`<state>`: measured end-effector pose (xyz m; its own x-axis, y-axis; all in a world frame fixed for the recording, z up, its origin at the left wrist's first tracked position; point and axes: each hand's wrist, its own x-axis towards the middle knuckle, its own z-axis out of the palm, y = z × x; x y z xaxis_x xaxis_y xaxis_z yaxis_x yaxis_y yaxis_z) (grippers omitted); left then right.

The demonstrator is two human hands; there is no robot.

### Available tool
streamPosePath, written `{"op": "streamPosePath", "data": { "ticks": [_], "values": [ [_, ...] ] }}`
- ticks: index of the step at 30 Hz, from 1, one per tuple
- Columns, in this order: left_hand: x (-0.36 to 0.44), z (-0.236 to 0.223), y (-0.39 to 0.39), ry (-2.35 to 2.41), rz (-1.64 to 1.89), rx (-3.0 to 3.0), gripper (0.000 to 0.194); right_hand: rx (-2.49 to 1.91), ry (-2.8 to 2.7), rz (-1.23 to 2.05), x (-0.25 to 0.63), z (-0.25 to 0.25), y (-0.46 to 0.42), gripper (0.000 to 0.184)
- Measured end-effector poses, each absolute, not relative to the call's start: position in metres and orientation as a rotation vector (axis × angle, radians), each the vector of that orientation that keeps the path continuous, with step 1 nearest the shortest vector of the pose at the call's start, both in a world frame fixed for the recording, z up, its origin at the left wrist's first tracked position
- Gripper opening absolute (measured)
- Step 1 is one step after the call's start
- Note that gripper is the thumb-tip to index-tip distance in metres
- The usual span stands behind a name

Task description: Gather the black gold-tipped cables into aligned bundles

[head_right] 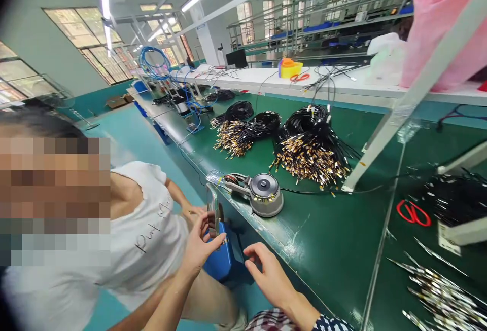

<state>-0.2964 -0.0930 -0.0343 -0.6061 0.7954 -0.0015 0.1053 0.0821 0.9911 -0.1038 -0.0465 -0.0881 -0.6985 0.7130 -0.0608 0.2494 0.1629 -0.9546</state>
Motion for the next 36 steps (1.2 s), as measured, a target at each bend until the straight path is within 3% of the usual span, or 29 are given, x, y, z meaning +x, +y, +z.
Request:
{"op": "streamPosePath", "data": {
  "ticks": [15,36],
  "values": [
    [-0.278,-0.063,-0.092,1.863,1.469,0.88,0.055,-1.36,-1.847,1.748,-0.015,-0.136,-0.101,0.031],
    [-0.292,-0.056,-0.079,1.884,1.528,0.671,0.058,-1.445,-1.827,1.665,-0.006,-0.169,0.011,0.038]
  ]
}}
